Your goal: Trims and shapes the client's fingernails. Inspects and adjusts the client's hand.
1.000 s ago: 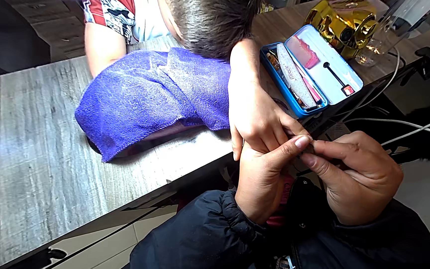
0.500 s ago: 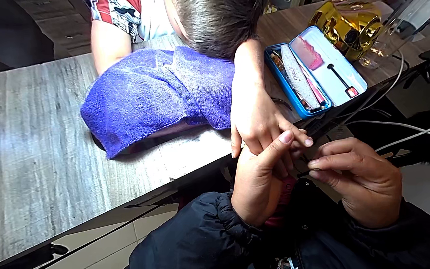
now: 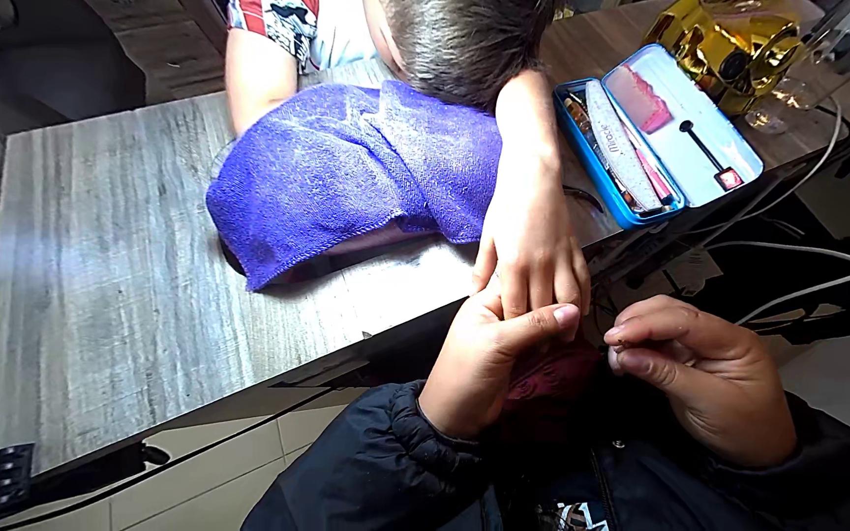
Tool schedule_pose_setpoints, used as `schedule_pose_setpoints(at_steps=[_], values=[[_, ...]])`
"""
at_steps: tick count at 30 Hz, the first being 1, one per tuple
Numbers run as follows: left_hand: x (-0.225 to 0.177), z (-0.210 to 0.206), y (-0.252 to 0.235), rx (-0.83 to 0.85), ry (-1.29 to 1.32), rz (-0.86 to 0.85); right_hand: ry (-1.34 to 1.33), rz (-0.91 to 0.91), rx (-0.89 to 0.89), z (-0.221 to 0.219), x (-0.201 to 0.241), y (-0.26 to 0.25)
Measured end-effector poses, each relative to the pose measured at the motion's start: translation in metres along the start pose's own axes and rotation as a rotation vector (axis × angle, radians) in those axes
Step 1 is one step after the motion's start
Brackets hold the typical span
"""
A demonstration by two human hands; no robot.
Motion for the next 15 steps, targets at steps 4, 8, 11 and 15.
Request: schedule_pose_setpoints(at_steps=[4,8,11,15], values=[[0.001,-0.003,-0.003,0.061,0.038,0.039,0.003,-0.042,-0.075,-0.003,0.001,0.005],[0.003,-0.009,-0.008,0.14,0.153,0.023,-0.024,-0.067,-0.158,-0.008,0.002,0.011],[0.005,-0.014,-0.009,0.17,0.217,0.033,-0.089,-0.079,-0.193,-0.011,0.005,0.011],[0.007,-0.018,-0.011,0.222,0.295,0.05,-0.152,-0.094,-0.217,-0.014,0.006,0.012]])
Point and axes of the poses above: each hand's wrist, its own y-axis away from the middle knuckle, its own z-axis out of the back of the hand, x = y × z, the point moved 3 cm from there along -y, towards the middle knuckle, and after that the axes turned 13 degrees about z, right-handed, at the moved point
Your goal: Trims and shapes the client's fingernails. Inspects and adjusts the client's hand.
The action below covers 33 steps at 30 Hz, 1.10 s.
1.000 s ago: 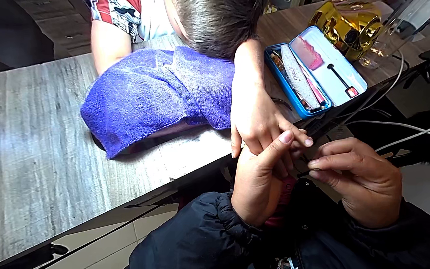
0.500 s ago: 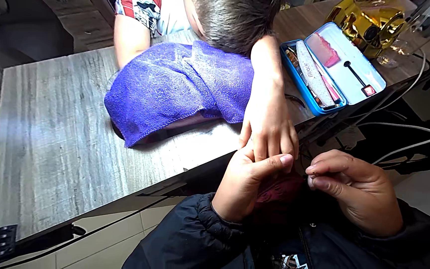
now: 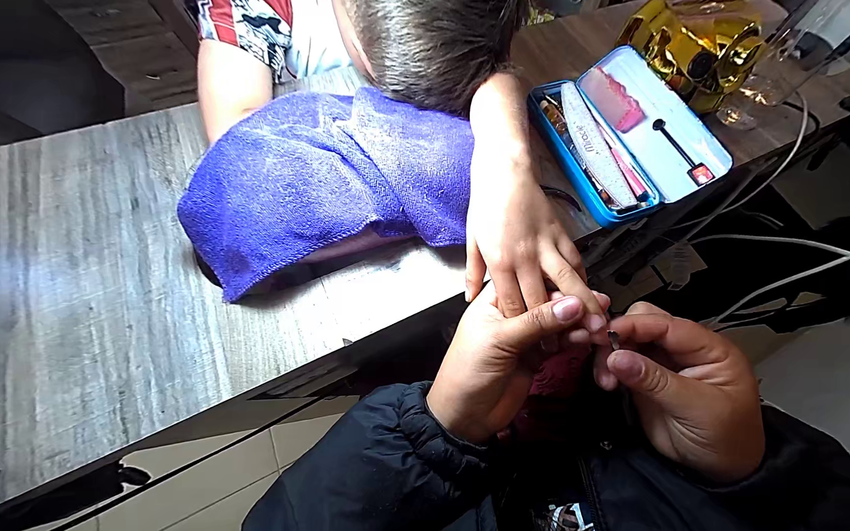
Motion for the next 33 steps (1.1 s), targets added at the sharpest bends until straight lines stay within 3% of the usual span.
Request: schedule_pose_setpoints(at_steps=[21,33], values=[[0.0037,-0.0024,-0.0078,-0.016,0.032,-0.103,-0.112,-0.141,-0.097,-0.0054,0.0066,-0.0025],[0.0046,-0.0071,-0.0083,-0.035,0.025,-0.165,0.04,0.066,-0.067,-0.0031,0.0074,-0.0082]])
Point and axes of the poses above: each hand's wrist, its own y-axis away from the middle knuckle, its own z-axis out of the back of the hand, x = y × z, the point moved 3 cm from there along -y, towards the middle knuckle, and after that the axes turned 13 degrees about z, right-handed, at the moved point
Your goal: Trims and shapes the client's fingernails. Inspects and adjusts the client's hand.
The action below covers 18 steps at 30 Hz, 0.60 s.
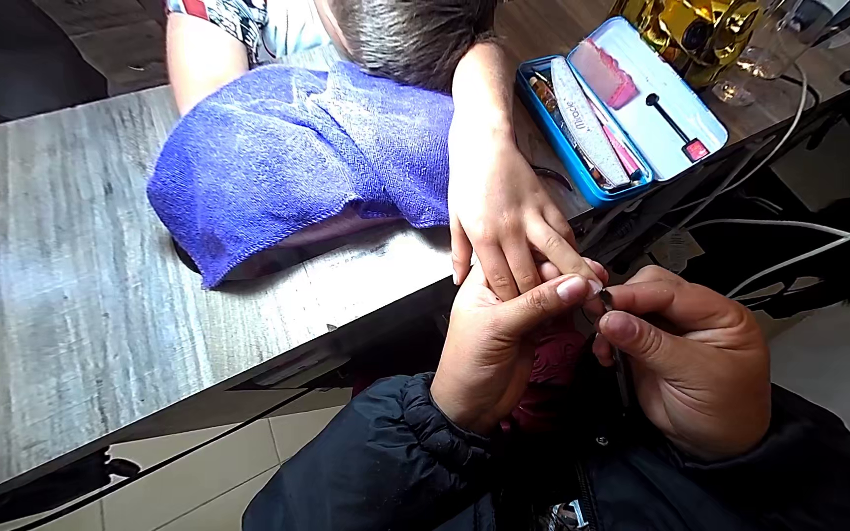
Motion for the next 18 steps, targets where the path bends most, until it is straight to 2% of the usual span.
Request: schedule_pose_setpoints(at_steps=[18], values=[[0.0012,-0.0058,-0.0011,-0.039,0.005,0.006,0.416,0.386,0.089,0.0047,0.0042,-0.008]])
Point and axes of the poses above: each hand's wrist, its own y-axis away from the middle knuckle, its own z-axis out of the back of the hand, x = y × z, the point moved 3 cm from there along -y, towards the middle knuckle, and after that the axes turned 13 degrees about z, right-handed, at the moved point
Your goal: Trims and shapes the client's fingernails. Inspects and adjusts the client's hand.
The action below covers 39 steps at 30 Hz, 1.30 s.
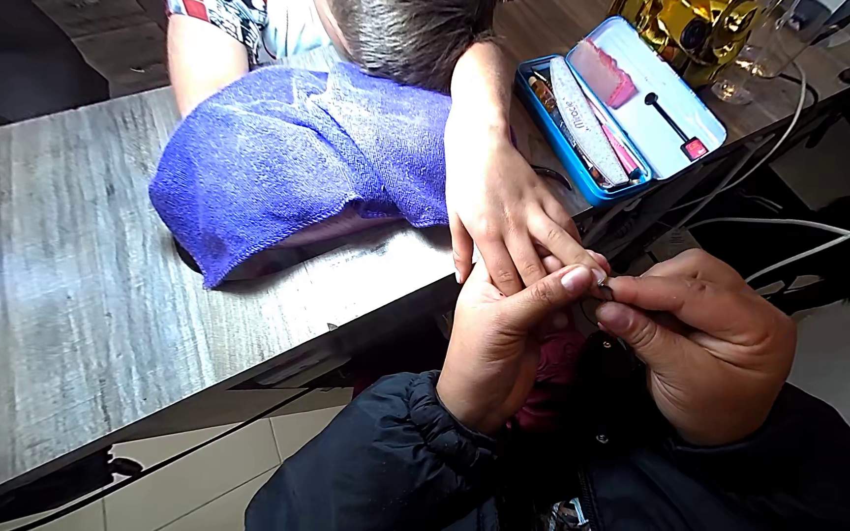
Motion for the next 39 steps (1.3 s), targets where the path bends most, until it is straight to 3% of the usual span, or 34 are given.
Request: schedule_pose_setpoints(at_steps=[20,28,32,39], values=[[-0.003,-0.001,-0.013,-0.07,-0.004,-0.006,0.302,0.288,0.119,0.0,-0.009,-0.012],[-0.033,0.009,-0.023,-0.048,0.115,-0.096,0.041,0.087,0.127,0.018,-0.038,-0.041],[-0.032,0.017,-0.017,-0.016,0.1,-0.093,0.213,-0.142,0.152,0.01,-0.076,-0.068],[-0.033,0.024,-0.007,-0.065,0.072,-0.009,0.463,0.077,0.464,-0.053,-0.102,-0.107]])
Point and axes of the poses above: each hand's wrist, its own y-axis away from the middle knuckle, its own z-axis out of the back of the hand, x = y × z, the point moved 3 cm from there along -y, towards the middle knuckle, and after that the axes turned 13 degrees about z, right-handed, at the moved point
